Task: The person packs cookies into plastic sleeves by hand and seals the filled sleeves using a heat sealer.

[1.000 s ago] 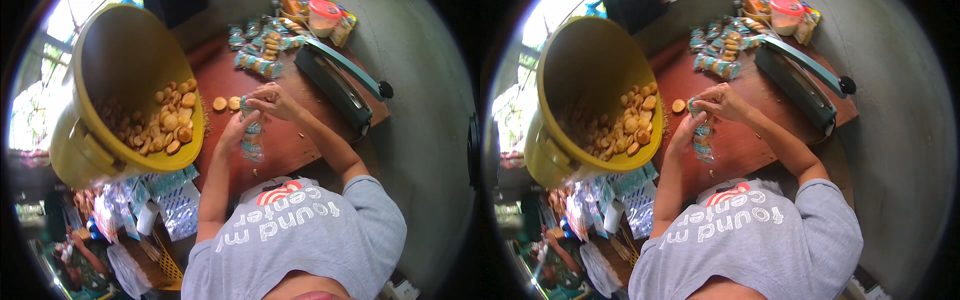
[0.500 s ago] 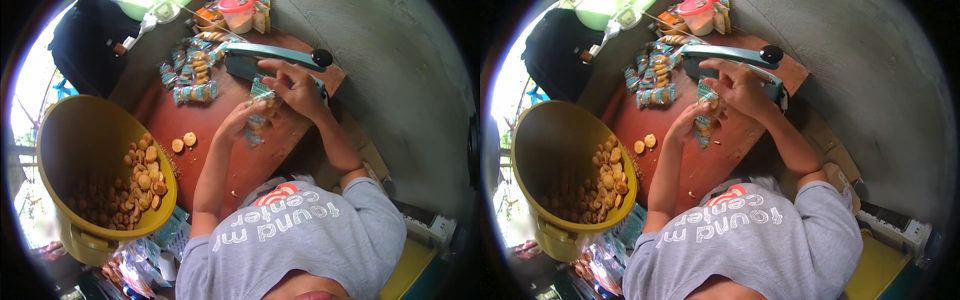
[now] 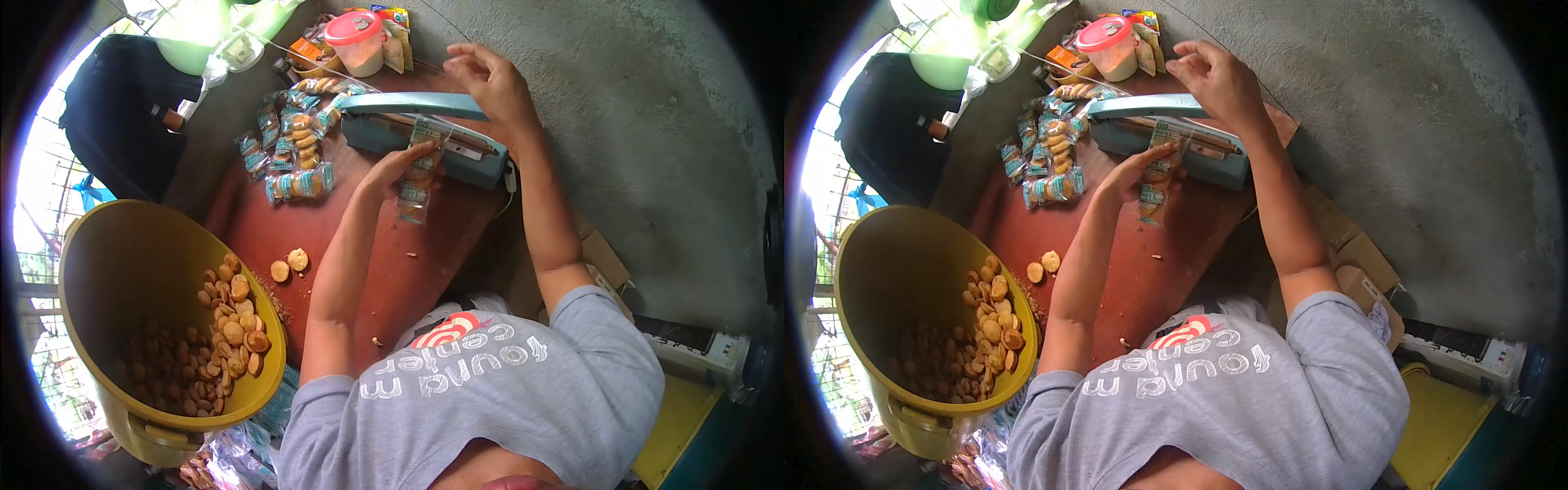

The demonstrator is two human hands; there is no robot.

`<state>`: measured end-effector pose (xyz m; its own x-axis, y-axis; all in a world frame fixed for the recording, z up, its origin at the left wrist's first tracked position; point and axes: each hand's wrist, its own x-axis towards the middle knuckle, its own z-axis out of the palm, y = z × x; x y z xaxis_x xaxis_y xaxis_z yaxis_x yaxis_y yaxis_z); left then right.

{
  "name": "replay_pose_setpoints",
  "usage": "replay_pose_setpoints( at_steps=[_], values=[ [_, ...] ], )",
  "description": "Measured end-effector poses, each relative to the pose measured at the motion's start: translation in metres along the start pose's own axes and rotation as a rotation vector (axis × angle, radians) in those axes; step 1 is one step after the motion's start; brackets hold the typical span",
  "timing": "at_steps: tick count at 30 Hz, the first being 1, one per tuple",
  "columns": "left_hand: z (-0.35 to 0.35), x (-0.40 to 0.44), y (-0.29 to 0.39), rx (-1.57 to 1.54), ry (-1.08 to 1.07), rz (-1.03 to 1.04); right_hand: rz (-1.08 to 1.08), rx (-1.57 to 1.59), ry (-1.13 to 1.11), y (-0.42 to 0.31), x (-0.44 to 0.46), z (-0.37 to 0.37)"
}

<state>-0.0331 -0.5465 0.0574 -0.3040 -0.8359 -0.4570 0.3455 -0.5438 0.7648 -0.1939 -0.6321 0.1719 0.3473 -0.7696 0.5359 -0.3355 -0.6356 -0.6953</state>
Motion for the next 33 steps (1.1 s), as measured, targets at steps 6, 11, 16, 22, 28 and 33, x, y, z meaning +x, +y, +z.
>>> replay_pose_setpoints(
  at_steps=[6, 11, 16, 22, 28, 33],
  values=[
    [0.002, 0.006, 0.012, 0.060, -0.011, -0.069, 0.155, -0.176, -0.004, 0.053, -0.058, 0.013],
    [0.004, -0.003, 0.004, 0.046, 0.006, -0.048, 0.105, -0.115, 0.044, 0.061, -0.066, 0.016],
    [-0.007, -0.014, -0.012, 0.071, 0.050, -0.048, 0.071, -0.103, 0.069, 0.057, -0.065, 0.017],
    [-0.005, -0.040, -0.028, 0.061, 0.097, 0.028, 0.048, -0.091, 0.092, 0.060, -0.067, 0.020],
    [-0.006, -0.051, -0.048, 0.120, 0.197, 0.097, -0.019, -0.115, 0.124, 0.060, -0.067, 0.020],
    [0.014, -0.054, -0.052, 0.088, 0.316, 0.185, -0.219, -0.230, 0.258, 0.048, -0.071, 0.024]
  ],
)
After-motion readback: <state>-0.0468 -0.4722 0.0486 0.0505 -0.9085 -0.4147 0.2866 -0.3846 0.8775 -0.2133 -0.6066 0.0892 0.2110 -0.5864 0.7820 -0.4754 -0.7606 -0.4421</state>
